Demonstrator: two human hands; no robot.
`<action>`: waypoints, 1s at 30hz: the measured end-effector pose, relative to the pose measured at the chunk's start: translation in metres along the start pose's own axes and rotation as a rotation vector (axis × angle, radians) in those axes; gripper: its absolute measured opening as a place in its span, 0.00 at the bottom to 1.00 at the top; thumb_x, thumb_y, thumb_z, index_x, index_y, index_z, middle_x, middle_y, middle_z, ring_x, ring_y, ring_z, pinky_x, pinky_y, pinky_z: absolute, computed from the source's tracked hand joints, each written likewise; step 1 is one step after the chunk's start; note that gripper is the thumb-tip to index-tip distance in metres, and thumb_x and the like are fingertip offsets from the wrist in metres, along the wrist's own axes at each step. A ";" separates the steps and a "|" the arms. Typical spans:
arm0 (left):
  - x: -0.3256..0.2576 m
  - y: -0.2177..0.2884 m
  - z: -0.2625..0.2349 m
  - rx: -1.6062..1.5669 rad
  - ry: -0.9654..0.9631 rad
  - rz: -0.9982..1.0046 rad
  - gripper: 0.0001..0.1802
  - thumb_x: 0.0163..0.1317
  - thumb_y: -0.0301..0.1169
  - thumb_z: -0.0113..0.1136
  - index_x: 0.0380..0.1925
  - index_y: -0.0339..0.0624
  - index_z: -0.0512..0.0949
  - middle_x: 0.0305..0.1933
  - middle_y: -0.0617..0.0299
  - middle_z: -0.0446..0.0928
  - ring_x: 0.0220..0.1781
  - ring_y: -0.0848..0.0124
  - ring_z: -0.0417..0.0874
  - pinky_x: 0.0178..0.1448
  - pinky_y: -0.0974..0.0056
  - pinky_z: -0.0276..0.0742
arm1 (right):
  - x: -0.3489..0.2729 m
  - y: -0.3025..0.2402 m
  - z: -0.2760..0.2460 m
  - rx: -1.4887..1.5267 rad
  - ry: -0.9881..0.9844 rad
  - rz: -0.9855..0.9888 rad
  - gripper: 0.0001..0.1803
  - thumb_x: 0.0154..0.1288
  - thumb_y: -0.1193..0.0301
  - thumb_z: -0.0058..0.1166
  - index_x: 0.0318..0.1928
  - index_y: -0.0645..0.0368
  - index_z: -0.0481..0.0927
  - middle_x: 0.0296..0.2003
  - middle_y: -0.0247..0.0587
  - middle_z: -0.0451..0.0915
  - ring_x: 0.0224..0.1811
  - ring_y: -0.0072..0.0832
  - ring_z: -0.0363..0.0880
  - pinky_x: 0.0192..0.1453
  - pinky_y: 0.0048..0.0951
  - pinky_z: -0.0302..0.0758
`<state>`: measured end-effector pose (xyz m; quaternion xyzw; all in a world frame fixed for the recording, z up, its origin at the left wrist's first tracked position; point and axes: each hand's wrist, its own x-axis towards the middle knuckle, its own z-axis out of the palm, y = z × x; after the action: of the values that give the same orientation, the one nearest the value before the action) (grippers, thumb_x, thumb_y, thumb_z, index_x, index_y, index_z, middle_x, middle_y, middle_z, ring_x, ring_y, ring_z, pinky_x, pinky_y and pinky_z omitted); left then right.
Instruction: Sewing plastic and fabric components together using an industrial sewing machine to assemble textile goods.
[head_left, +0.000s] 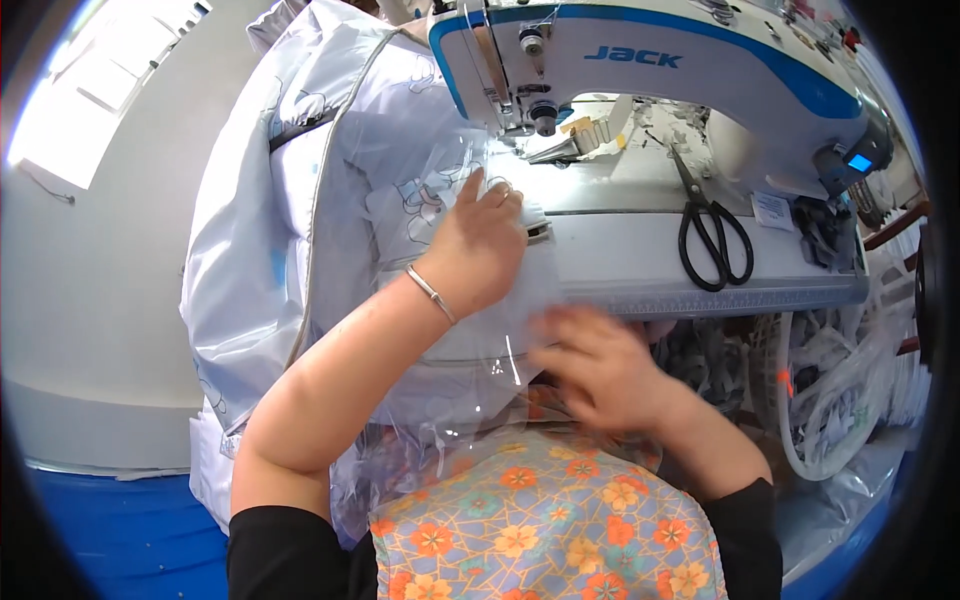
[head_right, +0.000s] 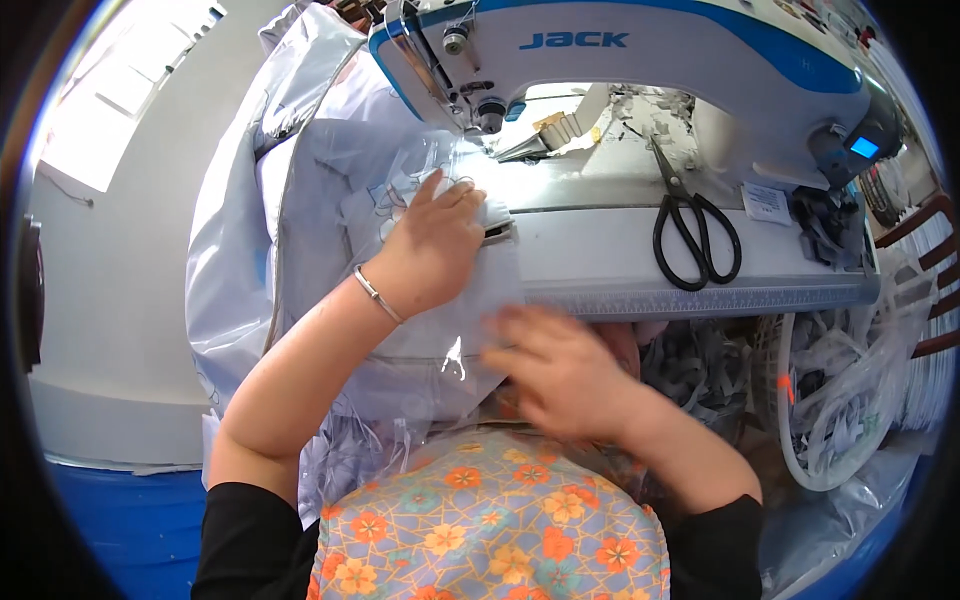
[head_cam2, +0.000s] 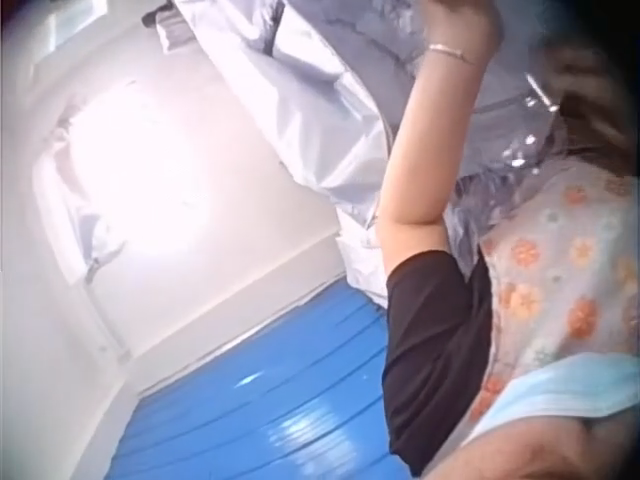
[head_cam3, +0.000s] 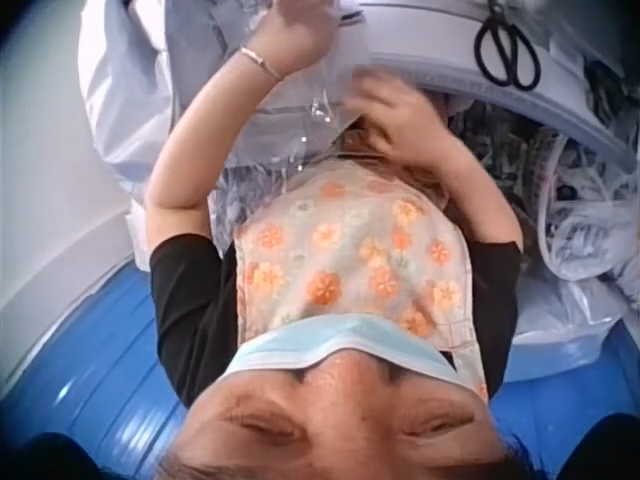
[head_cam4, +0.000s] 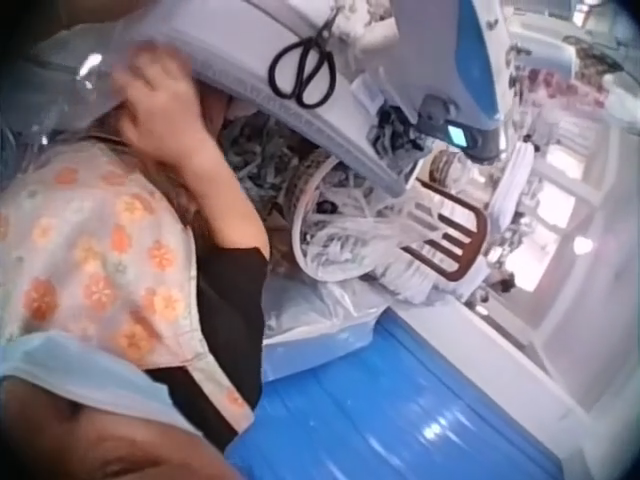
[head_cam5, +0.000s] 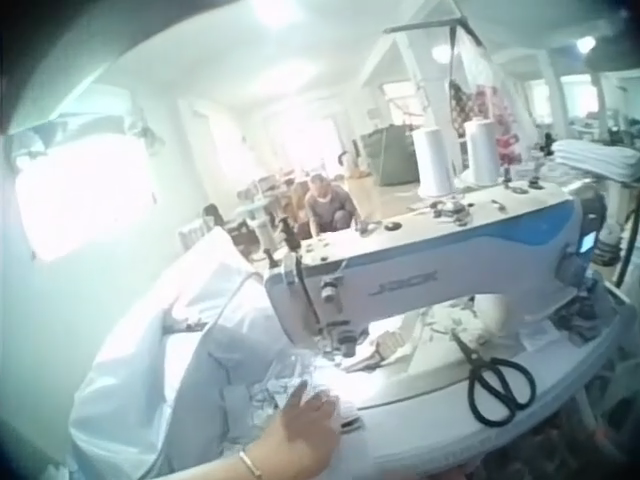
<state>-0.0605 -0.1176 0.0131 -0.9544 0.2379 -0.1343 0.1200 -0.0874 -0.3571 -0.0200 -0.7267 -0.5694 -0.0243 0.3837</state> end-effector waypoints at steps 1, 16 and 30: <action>0.002 0.002 0.003 -0.030 0.047 0.030 0.10 0.51 0.27 0.57 0.31 0.38 0.86 0.51 0.45 0.80 0.59 0.59 0.81 0.71 0.55 0.67 | -0.005 0.014 0.002 -0.229 -0.071 0.082 0.25 0.53 0.72 0.58 0.56 0.53 0.81 0.65 0.47 0.72 0.69 0.49 0.69 0.72 0.52 0.65; 0.017 0.005 0.016 -0.546 0.073 -0.234 0.05 0.56 0.25 0.54 0.28 0.33 0.75 0.41 0.49 0.79 0.39 0.48 0.80 0.48 0.47 0.76 | 0.043 0.058 0.005 -0.231 0.057 -0.064 0.20 0.51 0.79 0.55 0.48 0.59 0.84 0.55 0.45 0.81 0.59 0.45 0.80 0.58 0.41 0.81; -0.098 0.001 -0.093 -0.146 0.229 -0.623 0.20 0.57 0.34 0.64 0.48 0.37 0.78 0.70 0.37 0.66 0.75 0.44 0.63 0.77 0.41 0.54 | 0.052 0.071 -0.014 -0.273 -0.254 -0.092 0.32 0.51 0.76 0.58 0.61 0.47 0.78 0.68 0.46 0.70 0.70 0.47 0.69 0.70 0.47 0.71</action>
<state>-0.1736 -0.0864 0.0796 -0.9660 -0.0441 -0.2536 -0.0229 -0.0033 -0.3267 -0.0234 -0.7423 -0.6373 -0.0270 0.2051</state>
